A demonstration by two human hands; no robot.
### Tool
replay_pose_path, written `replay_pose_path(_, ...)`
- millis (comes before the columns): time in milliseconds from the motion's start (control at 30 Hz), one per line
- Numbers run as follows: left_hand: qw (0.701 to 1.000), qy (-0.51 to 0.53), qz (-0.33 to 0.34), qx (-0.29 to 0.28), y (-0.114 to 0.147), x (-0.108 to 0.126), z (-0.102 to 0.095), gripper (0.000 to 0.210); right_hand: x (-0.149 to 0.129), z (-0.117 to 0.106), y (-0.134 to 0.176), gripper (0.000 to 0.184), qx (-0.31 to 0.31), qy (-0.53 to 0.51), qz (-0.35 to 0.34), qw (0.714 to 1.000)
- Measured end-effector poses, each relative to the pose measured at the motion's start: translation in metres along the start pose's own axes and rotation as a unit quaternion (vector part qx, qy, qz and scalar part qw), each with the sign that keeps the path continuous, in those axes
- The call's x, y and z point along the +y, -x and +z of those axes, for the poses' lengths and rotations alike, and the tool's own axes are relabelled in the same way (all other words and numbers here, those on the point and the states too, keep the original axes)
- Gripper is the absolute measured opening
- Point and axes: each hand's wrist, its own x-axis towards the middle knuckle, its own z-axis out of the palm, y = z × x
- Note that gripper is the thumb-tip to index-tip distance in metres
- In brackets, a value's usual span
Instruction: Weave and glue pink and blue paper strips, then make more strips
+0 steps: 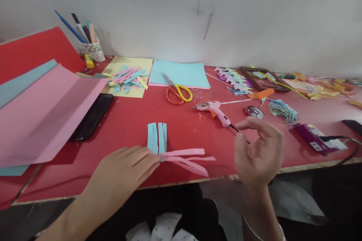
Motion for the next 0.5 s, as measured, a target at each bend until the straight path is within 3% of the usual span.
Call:
replay_pose_path(100, 0.986, 0.129, -0.097, -0.039, -0.023, -0.002, -0.013, 0.034, -0.004, 0.0, -0.005, 0.028, 0.063, -0.063, -0.012, 0.996)
replay_pose_path(200, 0.93, 0.283, -0.215, -0.09, -0.043, -0.003, -0.025, 0.029, -0.007, -0.001, -0.008, 0.031, 0.096, -0.096, -0.017, 0.991)
replay_pose_path(267, 0.892, 0.343, -0.284, -0.082, -0.049, -0.007, -0.027, 0.026, -0.007, -0.003, -0.008, 0.029, 0.102, -0.097, -0.004, 0.99)
replay_pose_path(367, 0.854, 0.375, -0.354, -0.067, -0.047, -0.018, -0.019, 0.024, -0.005, -0.006, -0.005, 0.026, 0.103, -0.094, 0.011, 0.99)
replay_pose_path(500, 0.832, 0.361, -0.413, -0.087, -0.03, -0.036, 0.005, 0.029, 0.001, -0.005, -0.002, 0.026, 0.085, -0.092, 0.018, 0.992)
